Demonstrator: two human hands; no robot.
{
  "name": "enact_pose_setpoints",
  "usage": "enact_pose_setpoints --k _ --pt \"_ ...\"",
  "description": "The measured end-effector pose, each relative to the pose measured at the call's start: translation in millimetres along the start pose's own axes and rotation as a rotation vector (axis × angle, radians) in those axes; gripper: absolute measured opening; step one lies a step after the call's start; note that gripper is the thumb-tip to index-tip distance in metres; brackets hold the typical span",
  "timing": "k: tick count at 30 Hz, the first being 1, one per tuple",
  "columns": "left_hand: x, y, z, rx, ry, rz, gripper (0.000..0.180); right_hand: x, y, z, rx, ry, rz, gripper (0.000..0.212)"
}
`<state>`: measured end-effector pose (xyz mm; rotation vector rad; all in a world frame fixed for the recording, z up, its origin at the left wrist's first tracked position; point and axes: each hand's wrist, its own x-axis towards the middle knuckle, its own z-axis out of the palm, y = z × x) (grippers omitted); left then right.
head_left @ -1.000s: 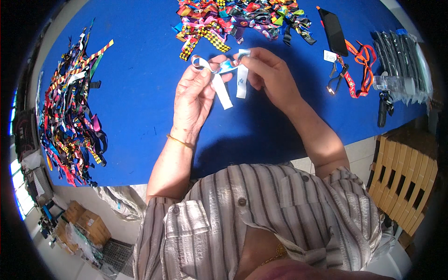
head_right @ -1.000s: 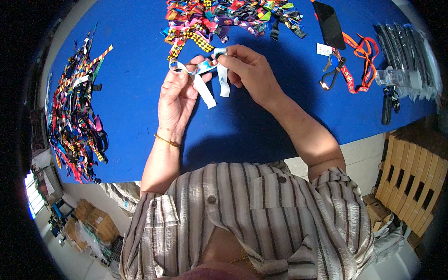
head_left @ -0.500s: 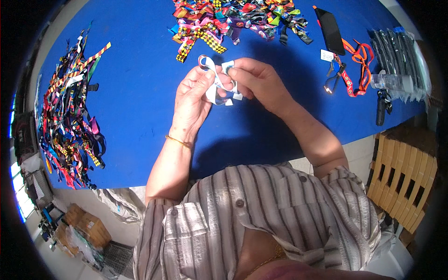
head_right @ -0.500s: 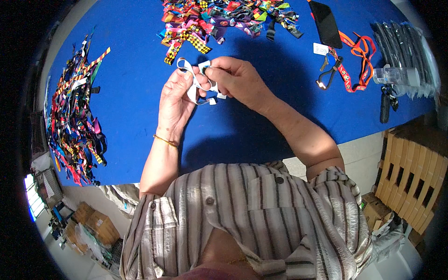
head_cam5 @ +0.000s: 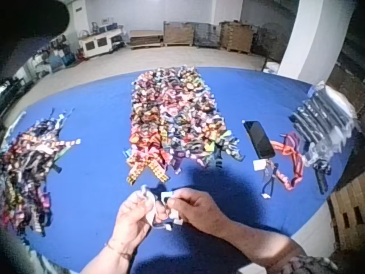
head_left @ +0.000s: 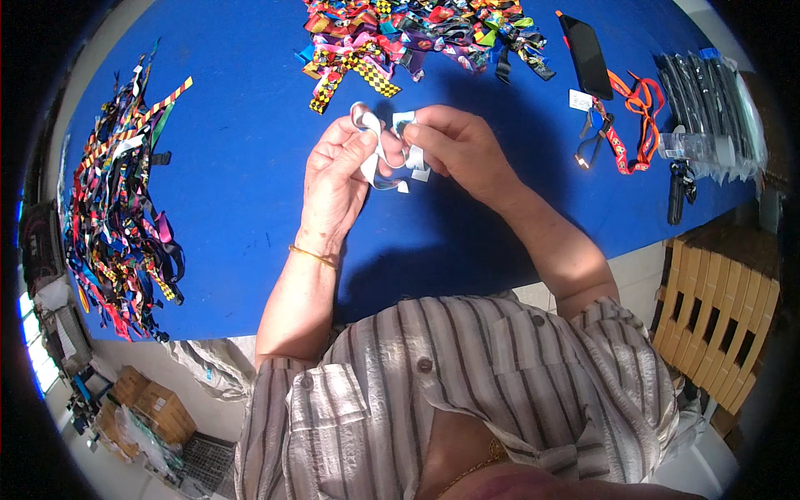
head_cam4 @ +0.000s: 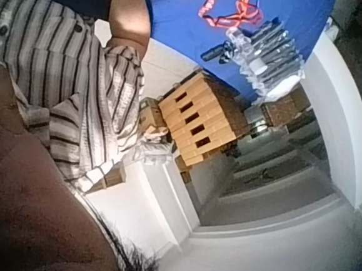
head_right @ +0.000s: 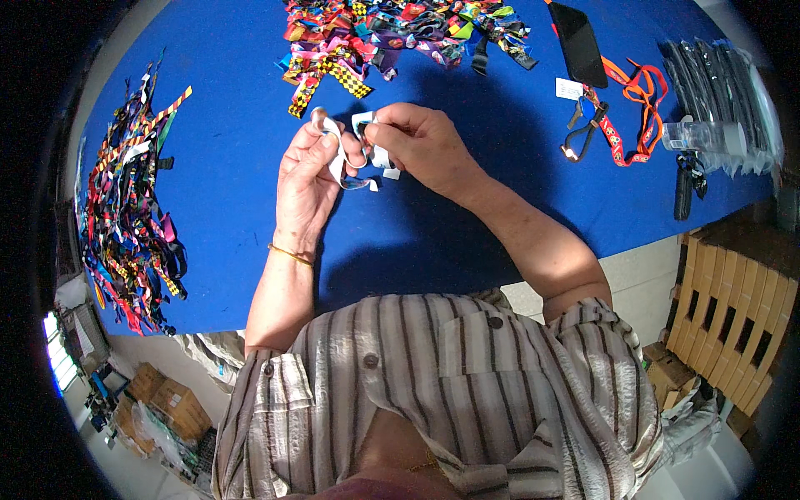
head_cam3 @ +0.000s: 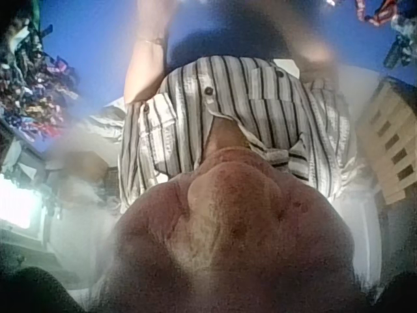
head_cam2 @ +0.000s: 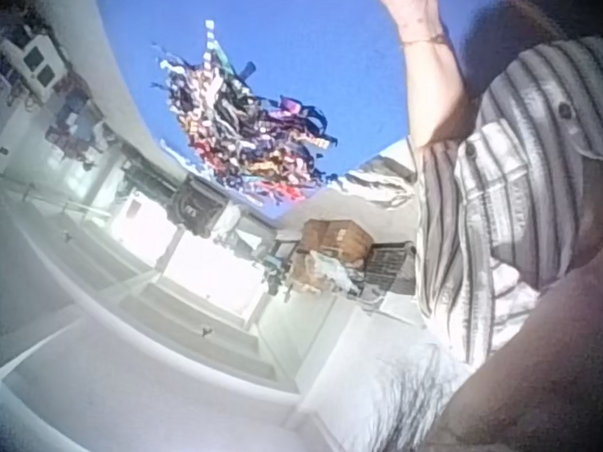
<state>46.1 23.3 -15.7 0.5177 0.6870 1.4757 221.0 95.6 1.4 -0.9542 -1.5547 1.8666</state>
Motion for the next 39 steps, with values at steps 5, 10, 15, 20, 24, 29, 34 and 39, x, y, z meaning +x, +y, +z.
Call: enact_pose_setpoints --k 5,10,15,20,24,29,34,39 --pt "-3.6 -0.2 6.9 0.142 0.044 0.012 0.013 -2.1 -1.3 2.8 -0.158 0.027 -0.086 0.019" --pt "-0.8 -2.5 1.3 0.148 0.062 0.042 0.013 -1.7 3.7 7.7 -0.155 0.038 -0.112 0.019" --pt "0.7 -2.2 -1.9 0.043 0.07 0.03 0.013 -0.3 4.5 1.3 -0.202 0.016 -0.084 0.019" --pt "-1.4 3.4 -1.8 -0.074 0.01 -0.026 0.014 1.6 -0.3 -0.7 0.118 0.028 -0.002 0.017" --pt "-0.6 3.4 0.2 -0.061 -0.006 -0.012 0.015 2.5 4.0 -1.8 0.159 0.033 -0.012 0.018" --pt "0.4 3.5 6.6 -0.028 -0.006 0.02 0.017 0.7 -0.7 -0.2 0.122 0.035 -0.02 0.021" --pt "1.1 6.6 3.2 0.0 0.042 0.046 0.02 -2.0 -16.6 2.6 -0.026 0.05 0.049 0.024" --pt "1.3 12.1 11.4 0.064 0.11 0.076 0.014 2.1 -10.6 -3.6 -0.075 0.053 0.053 0.026"
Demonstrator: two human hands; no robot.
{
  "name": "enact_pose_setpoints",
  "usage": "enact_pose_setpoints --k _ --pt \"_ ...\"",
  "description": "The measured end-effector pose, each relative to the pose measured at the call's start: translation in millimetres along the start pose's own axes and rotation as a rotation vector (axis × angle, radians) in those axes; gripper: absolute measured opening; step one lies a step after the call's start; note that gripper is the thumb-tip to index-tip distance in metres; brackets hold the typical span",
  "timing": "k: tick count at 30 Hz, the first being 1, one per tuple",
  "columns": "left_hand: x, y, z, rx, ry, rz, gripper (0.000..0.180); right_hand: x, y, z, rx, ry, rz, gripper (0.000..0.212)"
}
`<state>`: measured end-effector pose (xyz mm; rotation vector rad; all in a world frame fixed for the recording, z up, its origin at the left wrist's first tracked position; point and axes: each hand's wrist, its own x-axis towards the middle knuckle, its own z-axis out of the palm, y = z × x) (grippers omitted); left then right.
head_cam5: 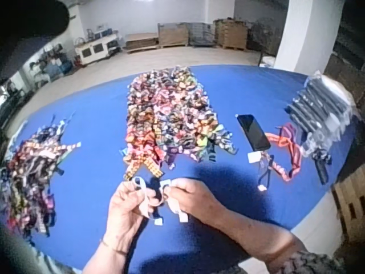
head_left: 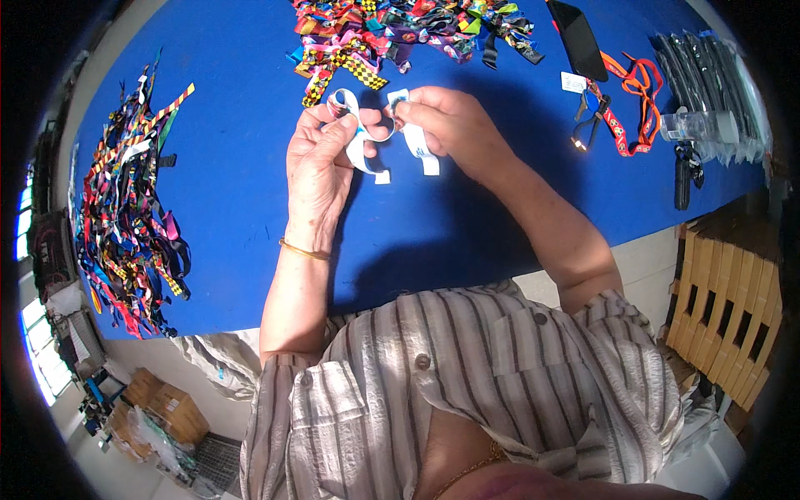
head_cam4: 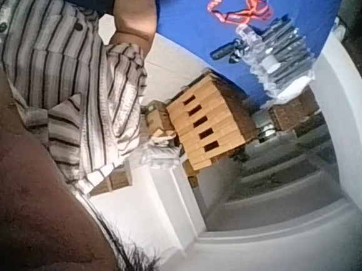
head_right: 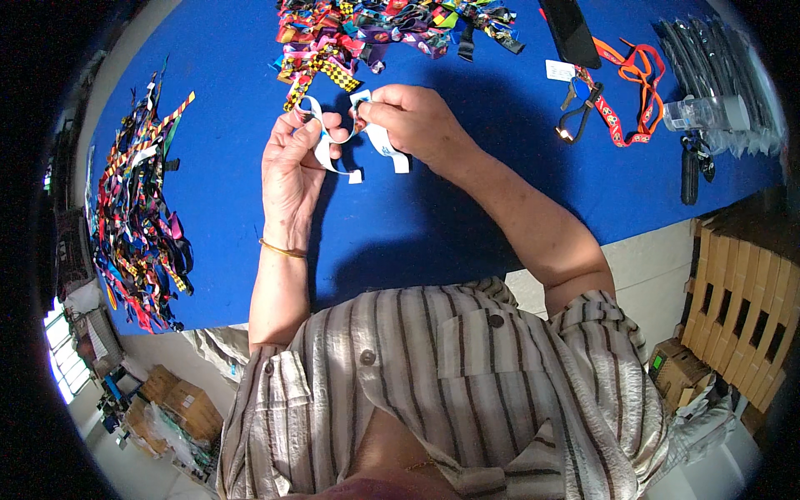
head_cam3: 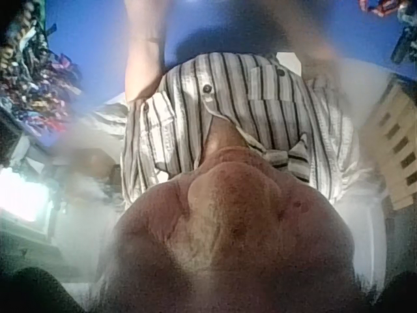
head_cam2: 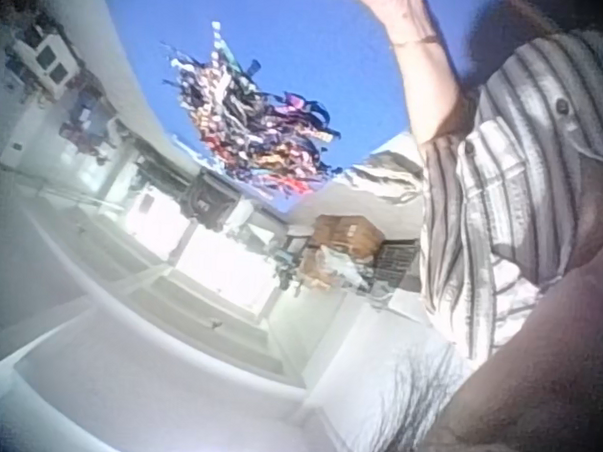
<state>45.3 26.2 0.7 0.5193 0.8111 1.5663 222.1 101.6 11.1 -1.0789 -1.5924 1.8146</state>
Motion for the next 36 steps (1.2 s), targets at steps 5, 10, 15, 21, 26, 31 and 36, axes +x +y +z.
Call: enact_pose_setpoints --k 5,10,15,21,26,31,36 --pt "2.9 0.8 3.0 0.015 0.001 0.018 0.012 0.9 2.2 -2.3 0.015 -0.007 -0.026 0.024" --pt "3.6 4.9 7.2 -0.039 0.013 -0.042 0.011 0.0 1.2 -0.5 0.0 0.004 -0.041 0.024" --pt "4.6 1.5 3.1 0.077 0.031 -0.014 0.017 -0.1 -0.3 -2.0 -0.047 -0.025 0.017 0.022" --pt "2.8 4.2 1.4 0.162 0.019 0.016 0.014 1.7 4.2 4.5 0.039 -0.059 -0.089 0.021" --pt "-0.5 2.7 3.9 0.209 -0.018 -0.003 0.007 6.3 13.2 -0.7 0.163 -0.043 -0.159 0.03" --pt "-1.6 3.4 2.9 0.215 -0.035 -0.006 0.017 2.9 6.4 -1.5 0.056 -0.034 -0.186 0.035" --pt "-0.3 8.3 5.2 0.32 -0.044 -0.03 0.021 1.7 1.6 -5.2 0.035 -0.103 -0.249 0.039"
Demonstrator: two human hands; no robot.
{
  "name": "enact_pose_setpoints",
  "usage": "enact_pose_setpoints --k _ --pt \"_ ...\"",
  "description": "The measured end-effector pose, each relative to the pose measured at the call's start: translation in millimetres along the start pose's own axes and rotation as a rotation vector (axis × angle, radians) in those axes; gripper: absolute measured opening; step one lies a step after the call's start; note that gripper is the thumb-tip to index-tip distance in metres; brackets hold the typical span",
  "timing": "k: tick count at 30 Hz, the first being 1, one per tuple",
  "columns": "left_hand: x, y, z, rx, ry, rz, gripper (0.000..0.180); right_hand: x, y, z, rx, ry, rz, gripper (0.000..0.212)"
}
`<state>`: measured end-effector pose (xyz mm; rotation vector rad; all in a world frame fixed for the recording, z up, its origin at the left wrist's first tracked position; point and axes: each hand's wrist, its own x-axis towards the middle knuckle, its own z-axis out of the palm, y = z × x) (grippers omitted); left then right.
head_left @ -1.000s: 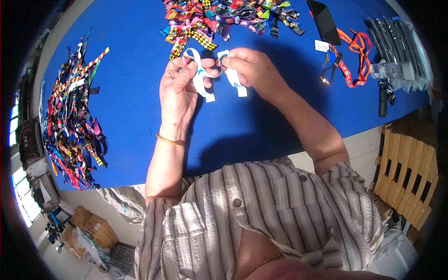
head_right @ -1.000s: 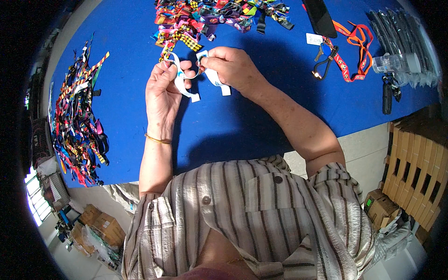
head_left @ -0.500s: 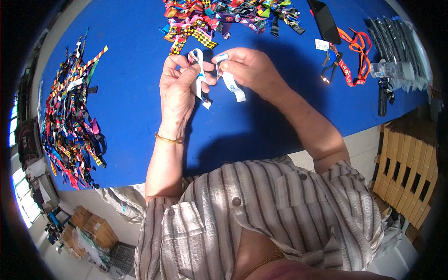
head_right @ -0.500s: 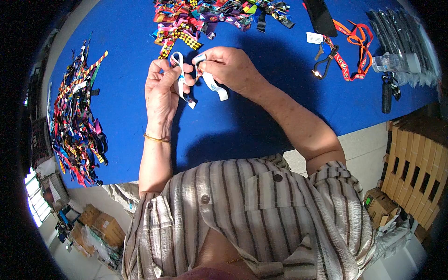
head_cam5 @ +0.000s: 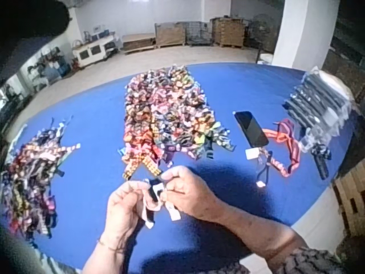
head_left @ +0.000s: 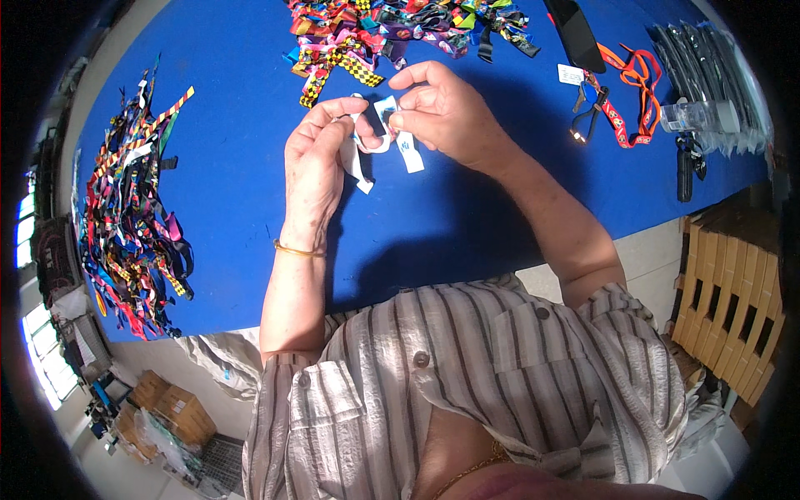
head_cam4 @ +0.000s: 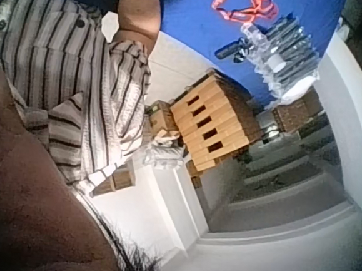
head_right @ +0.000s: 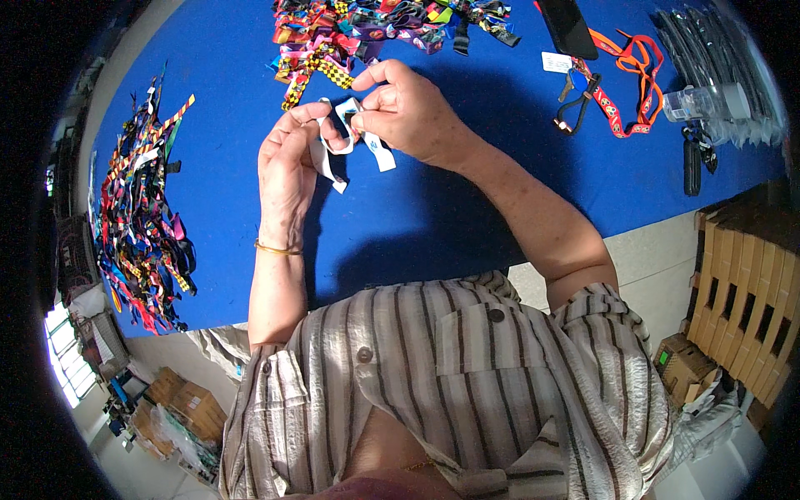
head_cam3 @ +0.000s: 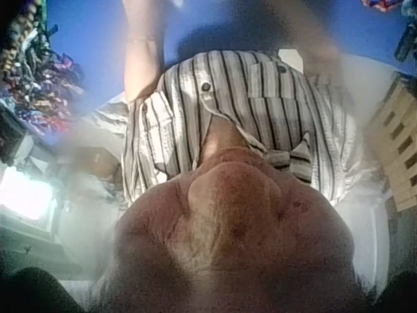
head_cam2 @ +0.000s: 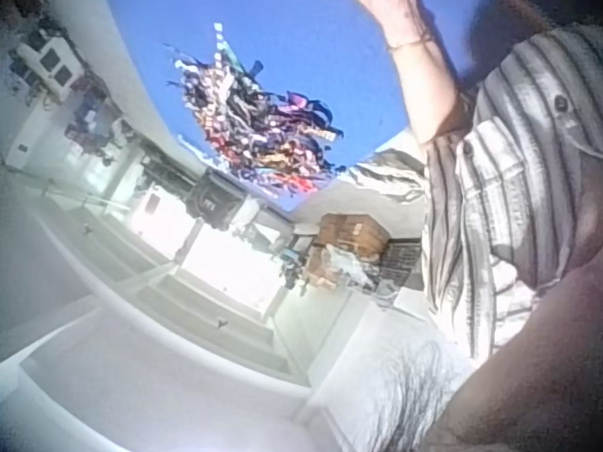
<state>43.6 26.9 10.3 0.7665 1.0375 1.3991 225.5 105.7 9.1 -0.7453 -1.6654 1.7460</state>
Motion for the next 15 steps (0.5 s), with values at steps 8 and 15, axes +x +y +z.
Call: enact_pose_setpoints --k 8,15 --pt "-3.0 2.9 2.9 0.188 -0.073 -0.096 0.028 -2.5 -5.7 -6.8 0.009 -0.136 0.024 0.041" --pt "-12.9 16.0 23.5 0.38 -0.148 -0.132 0.025 -4.7 -8.3 -11.5 -0.112 -0.204 0.086 0.04"
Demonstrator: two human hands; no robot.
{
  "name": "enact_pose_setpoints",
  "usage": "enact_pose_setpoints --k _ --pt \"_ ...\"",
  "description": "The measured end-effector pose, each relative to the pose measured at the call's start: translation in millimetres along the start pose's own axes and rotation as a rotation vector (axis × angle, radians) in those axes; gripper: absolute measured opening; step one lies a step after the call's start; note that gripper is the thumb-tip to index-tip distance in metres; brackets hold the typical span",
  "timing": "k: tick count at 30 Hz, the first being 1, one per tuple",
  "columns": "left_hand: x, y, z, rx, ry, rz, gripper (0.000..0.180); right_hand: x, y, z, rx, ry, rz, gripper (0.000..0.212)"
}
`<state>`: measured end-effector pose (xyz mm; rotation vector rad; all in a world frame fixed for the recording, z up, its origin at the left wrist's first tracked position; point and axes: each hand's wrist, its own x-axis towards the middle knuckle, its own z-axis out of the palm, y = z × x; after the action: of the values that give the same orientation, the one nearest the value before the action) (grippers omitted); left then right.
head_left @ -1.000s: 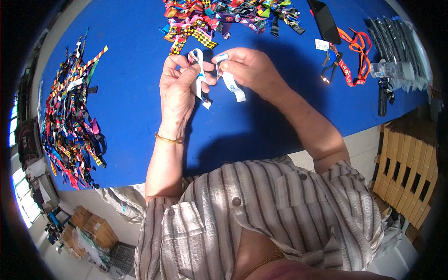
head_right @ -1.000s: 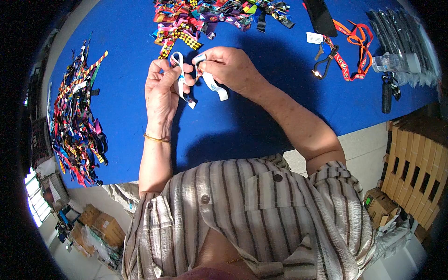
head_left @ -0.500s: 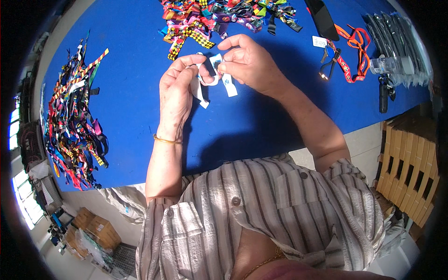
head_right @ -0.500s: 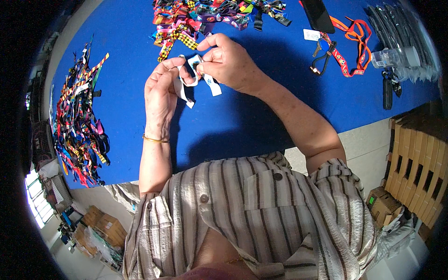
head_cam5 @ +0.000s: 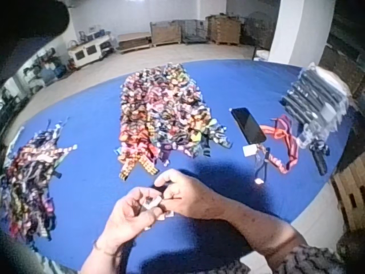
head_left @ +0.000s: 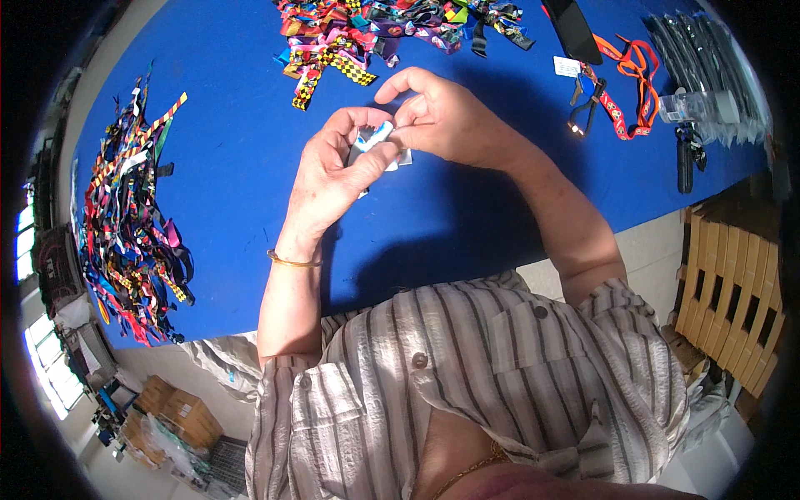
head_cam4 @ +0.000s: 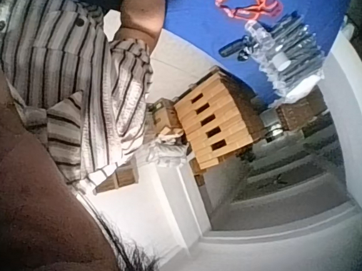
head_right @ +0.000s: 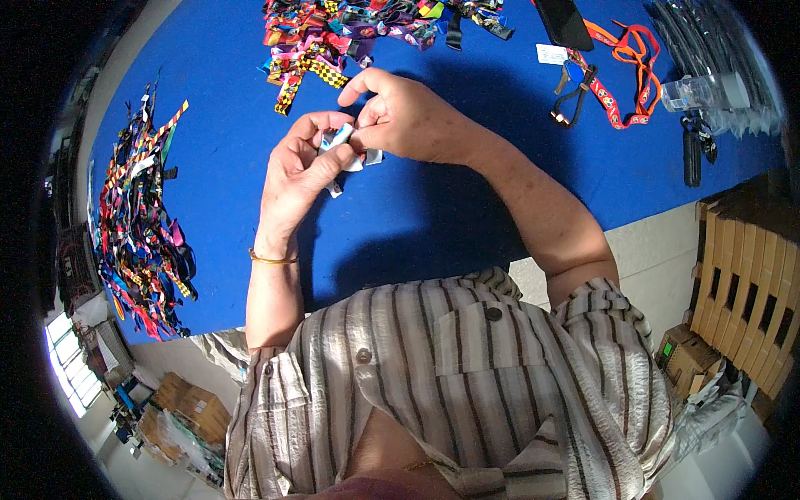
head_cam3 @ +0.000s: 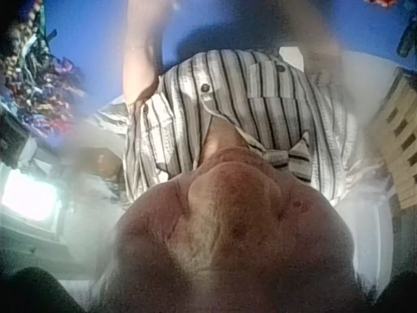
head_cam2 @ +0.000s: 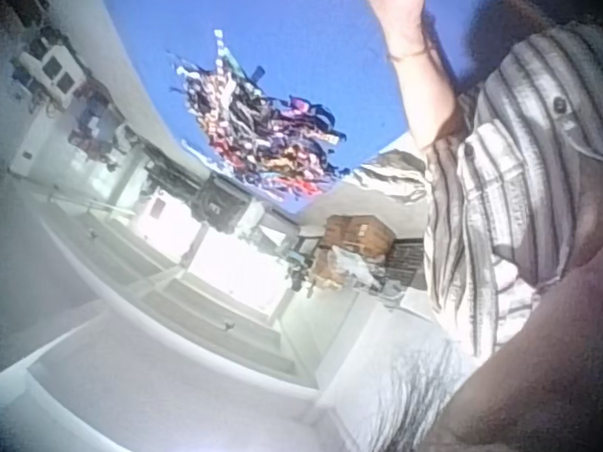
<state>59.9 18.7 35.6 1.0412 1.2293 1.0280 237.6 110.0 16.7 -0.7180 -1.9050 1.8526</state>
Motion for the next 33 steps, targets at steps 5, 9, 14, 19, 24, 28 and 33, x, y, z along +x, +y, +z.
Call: enact_pose_setpoints --k 5,9,14,19,24,28,33 --pt "0.2 -8.4 -1.6 0.055 0.004 0.047 0.02 2.4 -5.9 -4.4 0.028 -0.046 0.049 0.03" --pt "-1.3 -9.4 -1.0 -0.064 -0.027 0.131 0.012 4.8 -2.1 -7.2 0.042 0.049 0.19 0.025" --pt "-1.7 -11.5 2.2 -0.106 -0.059 0.145 0.011 6.5 15.2 -2.9 0.125 -0.043 0.172 0.023" --pt "1.3 -13.1 -4.0 -0.106 -0.013 0.053 0.011 8.2 13.4 1.2 0.183 0.051 -0.018 0.014" --pt "9.0 -13.7 -5.0 -0.136 0.007 0.008 0.009 11.7 23.0 7.7 0.148 0.18 -0.181 0.011" --pt "12.3 -12.2 -7.4 -0.271 0.011 -0.018 0.007 3.4 5.4 13.8 0.094 0.228 -0.141 0.009" --pt "12.3 -5.9 -10.7 -0.362 0.014 -0.074 0.006 -0.5 -1.1 14.7 0.114 0.166 -0.153 0.012"
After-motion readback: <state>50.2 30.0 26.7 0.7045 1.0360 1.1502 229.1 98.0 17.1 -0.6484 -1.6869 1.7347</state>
